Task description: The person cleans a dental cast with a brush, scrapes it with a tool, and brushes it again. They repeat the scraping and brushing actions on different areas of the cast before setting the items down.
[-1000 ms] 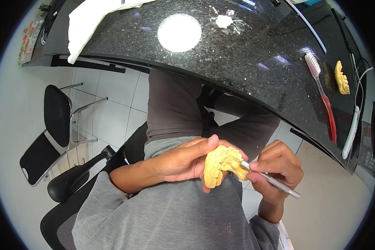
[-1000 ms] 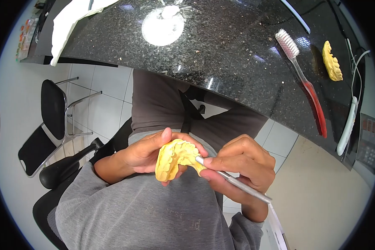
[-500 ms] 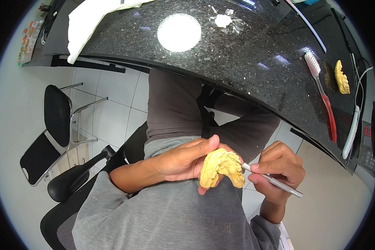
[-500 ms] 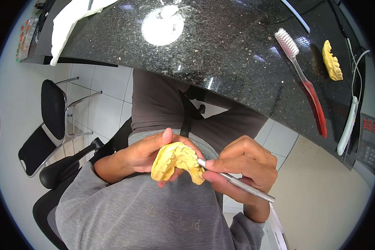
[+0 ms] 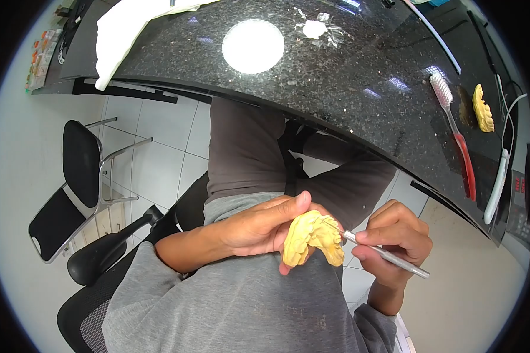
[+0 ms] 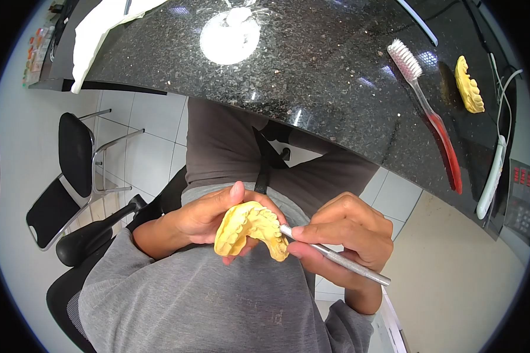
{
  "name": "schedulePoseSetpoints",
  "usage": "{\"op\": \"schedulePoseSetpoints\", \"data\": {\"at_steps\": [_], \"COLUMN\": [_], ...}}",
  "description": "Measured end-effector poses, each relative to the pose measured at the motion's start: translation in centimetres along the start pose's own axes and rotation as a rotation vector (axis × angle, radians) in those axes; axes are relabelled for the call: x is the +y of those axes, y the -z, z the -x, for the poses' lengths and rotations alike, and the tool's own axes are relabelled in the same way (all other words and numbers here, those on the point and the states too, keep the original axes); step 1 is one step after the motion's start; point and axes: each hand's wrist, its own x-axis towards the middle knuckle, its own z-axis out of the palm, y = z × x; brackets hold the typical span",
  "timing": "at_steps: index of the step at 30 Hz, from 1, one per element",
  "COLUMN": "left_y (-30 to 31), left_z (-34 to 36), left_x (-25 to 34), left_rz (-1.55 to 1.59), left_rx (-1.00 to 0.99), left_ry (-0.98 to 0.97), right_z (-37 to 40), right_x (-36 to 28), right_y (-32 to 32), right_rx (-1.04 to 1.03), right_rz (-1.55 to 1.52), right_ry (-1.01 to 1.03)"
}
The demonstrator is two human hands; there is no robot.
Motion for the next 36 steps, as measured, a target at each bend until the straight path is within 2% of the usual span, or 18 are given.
{"op": "schedulePoseSetpoints", "data": {"at_steps": [10, 21, 25, 28, 30, 32, 34, 36], "left_y": [0.3, -0.4, 0.5, 0.2, -0.1, -0.3, 0.0, 0.3], "left_z": [0.0, -0.3, -0.6, -0.9, -0.8, -0.9, -1.0, -1.0], "left_x": [-0.2, -0.2, -0.2, 0.0, 0.3, 0.4, 0.1, 0.0], "left_rz": [-0.009, 0.058, 0.007, 0.024, -0.009, -0.006, -0.148, -0.127], "left_rx": [-0.023, 0.087, -0.008, -0.101, -0.050, -0.036, -0.008, -0.070], "left_ry": [0.005, 0.001, -0.023, -0.116, -0.210, -0.244, -0.340, -0.335], "right_z": [0.0, 0.1, 0.3, 0.7, 1.2, 1.5, 1.7, 2.0], "right_x": [0.0, -0.1, 0.1, 0.4, 0.4, 0.2, -0.1, 0.0], "right_y": [0.2, 0.0, -0.1, -0.1, -0.4, -0.7, -1.3, -1.2], "right_rx": [-0.048, -0.032, -0.030, 0.021, 0.211, 0.242, 0.314, 0.299], "right_rz": [-0.002, 0.034, 0.023, -0.024, -0.079, -0.064, -0.077, -0.074], "right_ry": [-0.016, -0.018, -0.050, 0.008, 0.074, 0.088, 0.076, 0.074]}}
